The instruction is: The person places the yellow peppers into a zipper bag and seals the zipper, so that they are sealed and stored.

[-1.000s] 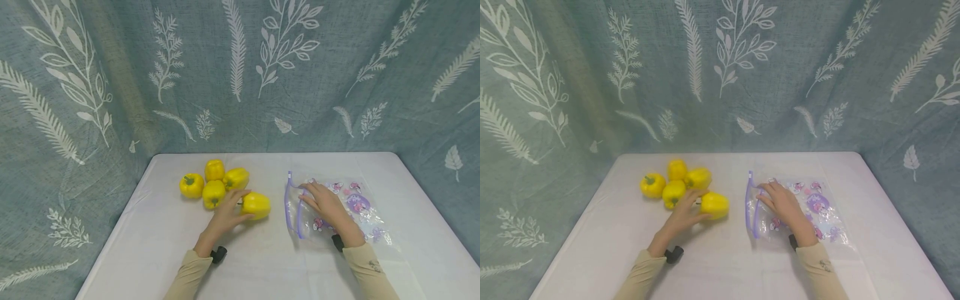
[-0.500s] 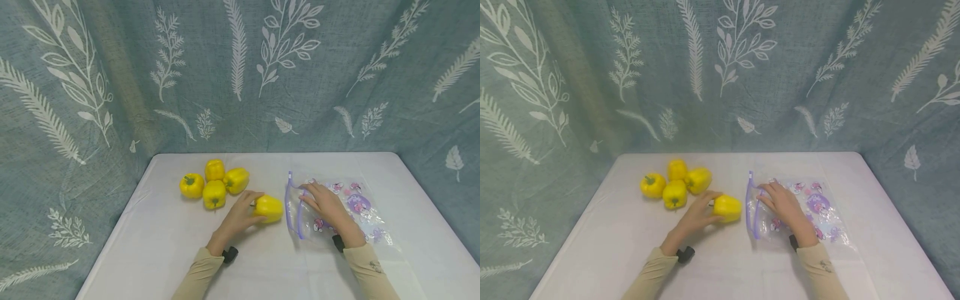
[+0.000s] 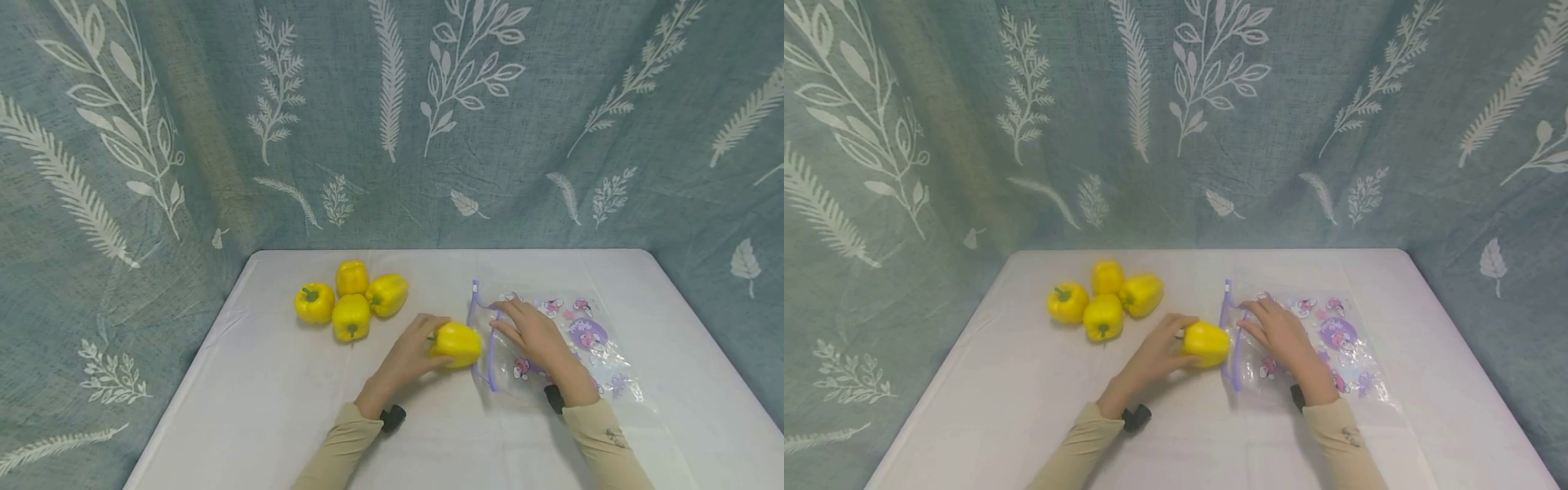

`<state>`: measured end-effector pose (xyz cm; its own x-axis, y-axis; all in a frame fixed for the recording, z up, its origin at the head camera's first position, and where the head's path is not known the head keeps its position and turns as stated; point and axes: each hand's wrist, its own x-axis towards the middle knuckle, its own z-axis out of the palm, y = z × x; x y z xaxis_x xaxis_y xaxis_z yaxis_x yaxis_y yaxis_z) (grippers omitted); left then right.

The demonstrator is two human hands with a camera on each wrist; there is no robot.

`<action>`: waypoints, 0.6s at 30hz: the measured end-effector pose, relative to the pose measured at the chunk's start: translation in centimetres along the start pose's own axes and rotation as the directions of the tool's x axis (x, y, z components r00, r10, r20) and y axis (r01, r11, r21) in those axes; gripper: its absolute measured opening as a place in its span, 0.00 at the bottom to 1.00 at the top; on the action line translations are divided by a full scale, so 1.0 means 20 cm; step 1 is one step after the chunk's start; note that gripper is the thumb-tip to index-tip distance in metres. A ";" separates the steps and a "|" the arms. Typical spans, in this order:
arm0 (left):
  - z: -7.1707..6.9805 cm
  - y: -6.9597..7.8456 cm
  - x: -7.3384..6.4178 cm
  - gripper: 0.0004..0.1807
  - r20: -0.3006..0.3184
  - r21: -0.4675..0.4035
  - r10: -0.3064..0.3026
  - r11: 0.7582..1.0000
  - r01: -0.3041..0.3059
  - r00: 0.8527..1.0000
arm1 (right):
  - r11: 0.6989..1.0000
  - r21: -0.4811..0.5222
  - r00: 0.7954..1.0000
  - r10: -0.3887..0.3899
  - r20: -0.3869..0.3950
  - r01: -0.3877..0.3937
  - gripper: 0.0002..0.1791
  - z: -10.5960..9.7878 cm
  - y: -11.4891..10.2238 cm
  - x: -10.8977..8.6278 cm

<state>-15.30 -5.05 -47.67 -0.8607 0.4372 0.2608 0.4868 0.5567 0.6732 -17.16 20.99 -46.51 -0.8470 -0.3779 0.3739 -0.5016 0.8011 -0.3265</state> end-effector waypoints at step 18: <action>0.11 0.07 0.04 0.37 0.032 0.111 0.008 0.994 -0.012 0.999 | 0.999 0.022 0.999 -0.027 -0.018 0.027 0.20 0.01 0.02 -0.01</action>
<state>-15.06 -2.34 -48.07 -0.8514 0.4644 0.2437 0.5103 0.6262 0.5895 -17.24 21.24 -46.78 -0.8299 -0.3911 0.3978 -0.5284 0.7800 -0.3354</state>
